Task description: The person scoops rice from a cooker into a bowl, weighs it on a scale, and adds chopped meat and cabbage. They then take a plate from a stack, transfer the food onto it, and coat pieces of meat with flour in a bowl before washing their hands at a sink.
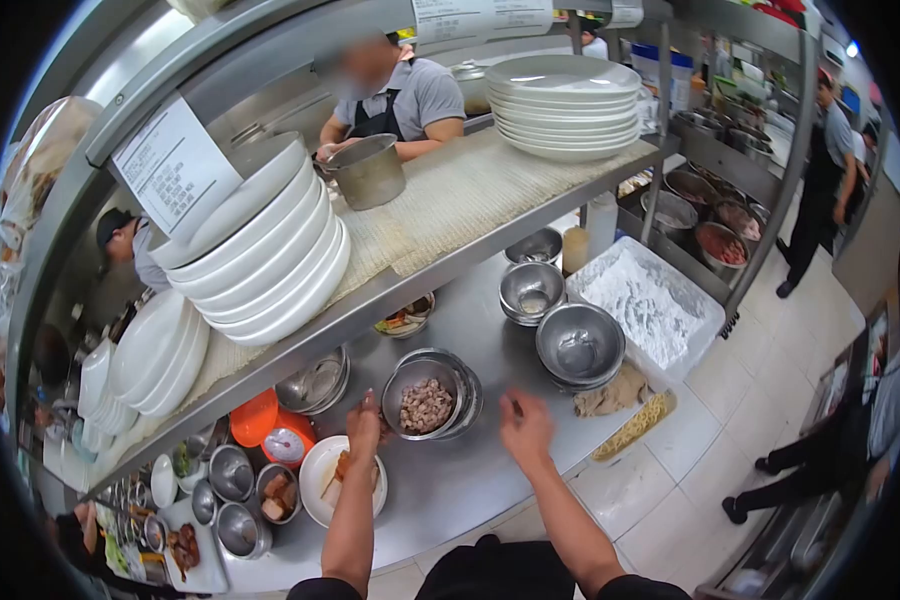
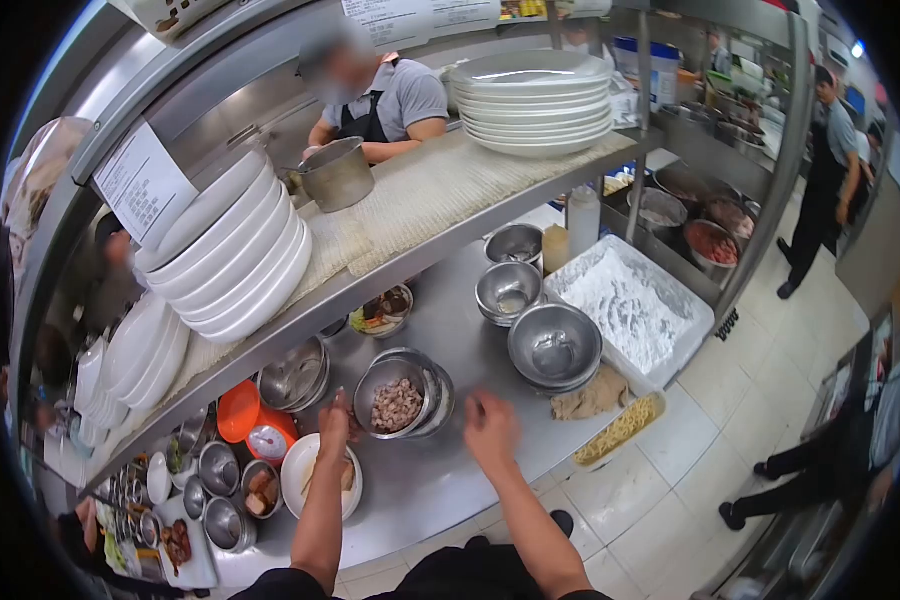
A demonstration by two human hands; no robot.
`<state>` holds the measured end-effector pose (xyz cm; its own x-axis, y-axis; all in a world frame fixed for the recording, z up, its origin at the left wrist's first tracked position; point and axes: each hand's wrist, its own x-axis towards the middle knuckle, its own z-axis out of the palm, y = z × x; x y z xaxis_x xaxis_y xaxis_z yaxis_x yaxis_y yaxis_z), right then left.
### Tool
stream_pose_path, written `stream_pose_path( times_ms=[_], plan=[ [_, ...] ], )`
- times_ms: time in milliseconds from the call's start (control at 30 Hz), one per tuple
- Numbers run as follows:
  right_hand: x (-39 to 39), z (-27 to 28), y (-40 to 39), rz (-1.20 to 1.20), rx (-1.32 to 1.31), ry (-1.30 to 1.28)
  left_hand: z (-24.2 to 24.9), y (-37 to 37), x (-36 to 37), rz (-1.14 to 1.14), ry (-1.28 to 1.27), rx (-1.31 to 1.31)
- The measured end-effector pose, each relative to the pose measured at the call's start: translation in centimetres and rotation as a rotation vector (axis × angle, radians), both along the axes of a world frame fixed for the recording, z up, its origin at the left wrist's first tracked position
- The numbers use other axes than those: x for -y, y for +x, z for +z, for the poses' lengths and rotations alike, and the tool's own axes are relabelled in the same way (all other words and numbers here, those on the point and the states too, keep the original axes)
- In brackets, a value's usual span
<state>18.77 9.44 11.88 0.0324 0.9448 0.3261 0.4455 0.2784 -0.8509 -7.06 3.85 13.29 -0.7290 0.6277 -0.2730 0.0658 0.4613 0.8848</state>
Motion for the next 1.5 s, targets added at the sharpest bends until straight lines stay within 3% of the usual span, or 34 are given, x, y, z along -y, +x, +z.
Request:
stream_pose_path(
  times_ms=[33, 167, 200, 333, 400, 467, 500, 533, 567, 633, 733, 800, 833, 867, 900, 933, 1000, 1067, 1167, 1333, 1500],
  plan=[
    [0.1, -1.8, 1.6, -0.026, 0.099, 0.165, -0.1, 0.0, 0.4, 0.038, 0.032, -0.005],
    [0.6, -3.6, 8.6, -0.054, 0.354, 0.161, 2.4, 2.8, 2.8, 0.209, 0.143, -0.026],
    [0.2, -3.8, 10.1, -0.115, 0.486, 0.166, 1.6, 3.1, 3.2, 0.25, 0.332, -0.06],
    [-3.0, -7.8, 14.1, -0.022, 0.599, 0.1, 2.3, 8.1, 7.2, 0.2, 0.256, -0.199],
    [-4.4, -9.2, 15.1, 0.073, 0.64, 0.069, 2.1, 12.1, 9.8, 0.069, -0.006, -0.195],
    [-5.2, -7.8, 15.3, 0.063, 0.593, 0.065, -3.6, 14.2, 13.9, -0.138, -0.222, -0.377],
    [-5.4, -7.2, 15.4, 0.032, 0.546, 0.046, -4.2, 16.4, 15.6, -0.212, -0.312, -0.426],
    [-5.9, -7.3, 15.7, 0.048, 0.551, 0.047, -4.4, 18.6, 17.2, -0.226, -0.476, -0.216],
    [-6.5, -7.5, 16.0, 0.075, 0.572, 0.111, -7.1, 20.2, 19.9, -0.33, -0.634, -0.229],
    [-7.8, -7.9, 16.3, 0.103, 0.599, 0.174, -10.2, 23.9, 23.6, -0.363, -0.855, 0.282],
    [-8.7, -9.0, 16.8, 0.214, 0.687, -0.004, -9.7, 26.4, 24.1, -0.469, -0.94, 0.328],
    [-8.8, -9.3, 16.9, 0.246, 0.676, 0.055, -7.5, 25.8, 21.9, -0.461, -0.88, 0.306],
    [-8.9, -9.3, 16.9, 0.233, 0.676, 0.048, -6.5, 25.4, 20.4, -0.384, -0.787, 0.418],
    [-8.8, -9.1, 16.7, 0.207, 0.656, 0.101, -7.1, 24.5, 19.4, -0.419, -0.602, 0.324],
    [-8.5, -9.1, 16.6, 0.18, 0.638, 0.148, -4.2, 24.6, 16.3, -0.291, -0.46, 0.318],
    [-8.4, -9.2, 16.6, 0.179, 0.641, 0.156, -7.1, 23.2, 16.1, -0.277, -0.262, 0.373],
    [-8.5, -9.8, 16.8, 0.181, 0.677, 0.152, -6.4, 21.7, 11.9, -0.336, -0.146, 0.159],
    [-8.1, -9.5, 16.9, 0.19, 0.708, 0.121, -7.3, 19.9, 9.3, -0.344, -0.169, 0.024],
    [-7.4, -8.7, 17.2, 0.228, 0.71, 0.087, -3.9, 19.2, 6.2, -0.125, -0.079, 0.428],
    [-5.6, -6.9, 19.0, 0.349, 0.529, 0.085, -3.8, 19.4, 4.6, -0.143, -0.004, 0.504],
    [-3.9, -6.1, 20.3, 0.219, 0.356, -0.113, -4.6, 19.8, 3.9, -0.184, 0.053, 0.593]
  ],
)
